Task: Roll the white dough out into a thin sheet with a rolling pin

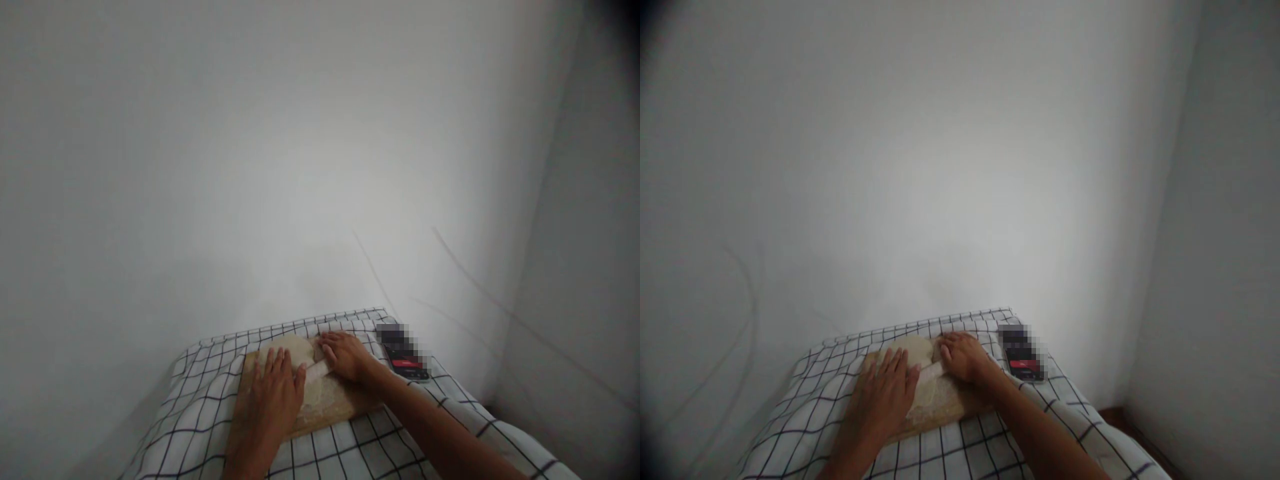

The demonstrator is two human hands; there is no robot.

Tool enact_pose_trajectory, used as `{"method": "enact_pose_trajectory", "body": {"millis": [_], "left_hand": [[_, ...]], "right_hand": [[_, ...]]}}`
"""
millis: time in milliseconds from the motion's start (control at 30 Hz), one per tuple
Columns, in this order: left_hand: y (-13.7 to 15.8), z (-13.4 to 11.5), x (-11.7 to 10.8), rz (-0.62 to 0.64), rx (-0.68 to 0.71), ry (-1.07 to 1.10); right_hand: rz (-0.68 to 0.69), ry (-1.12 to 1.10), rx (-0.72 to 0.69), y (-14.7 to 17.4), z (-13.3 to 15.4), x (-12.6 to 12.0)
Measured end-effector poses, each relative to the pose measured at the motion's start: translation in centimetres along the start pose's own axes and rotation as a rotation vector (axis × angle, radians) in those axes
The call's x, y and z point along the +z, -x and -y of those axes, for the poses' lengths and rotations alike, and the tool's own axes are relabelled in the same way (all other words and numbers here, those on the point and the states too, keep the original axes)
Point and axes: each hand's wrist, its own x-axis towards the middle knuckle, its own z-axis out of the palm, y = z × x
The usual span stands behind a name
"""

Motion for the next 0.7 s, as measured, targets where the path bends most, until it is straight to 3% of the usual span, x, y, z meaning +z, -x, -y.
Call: {"method": "enact_pose_trajectory", "body": {"millis": [233,433,533,700], "left_hand": [[1.0,-0.6,-0.9,0.081,0.009,0.058],[2.9,-0.8,-1.1,0.024,0.078,0.092],[3.3,-1.1,-0.9,0.005,0.049,0.093],[2.3,-0.9,-0.4,0.090,-0.005,0.093]], "right_hand": [[-0.073,-0.003,0.076,3.8,1.6,-0.4],[-0.111,-0.039,0.086,6.8,2.1,0.2],[-0.104,-0.018,0.070,6.4,2.2,-0.2],[0.012,0.094,0.125,2.6,2.2,-1.0]]}}
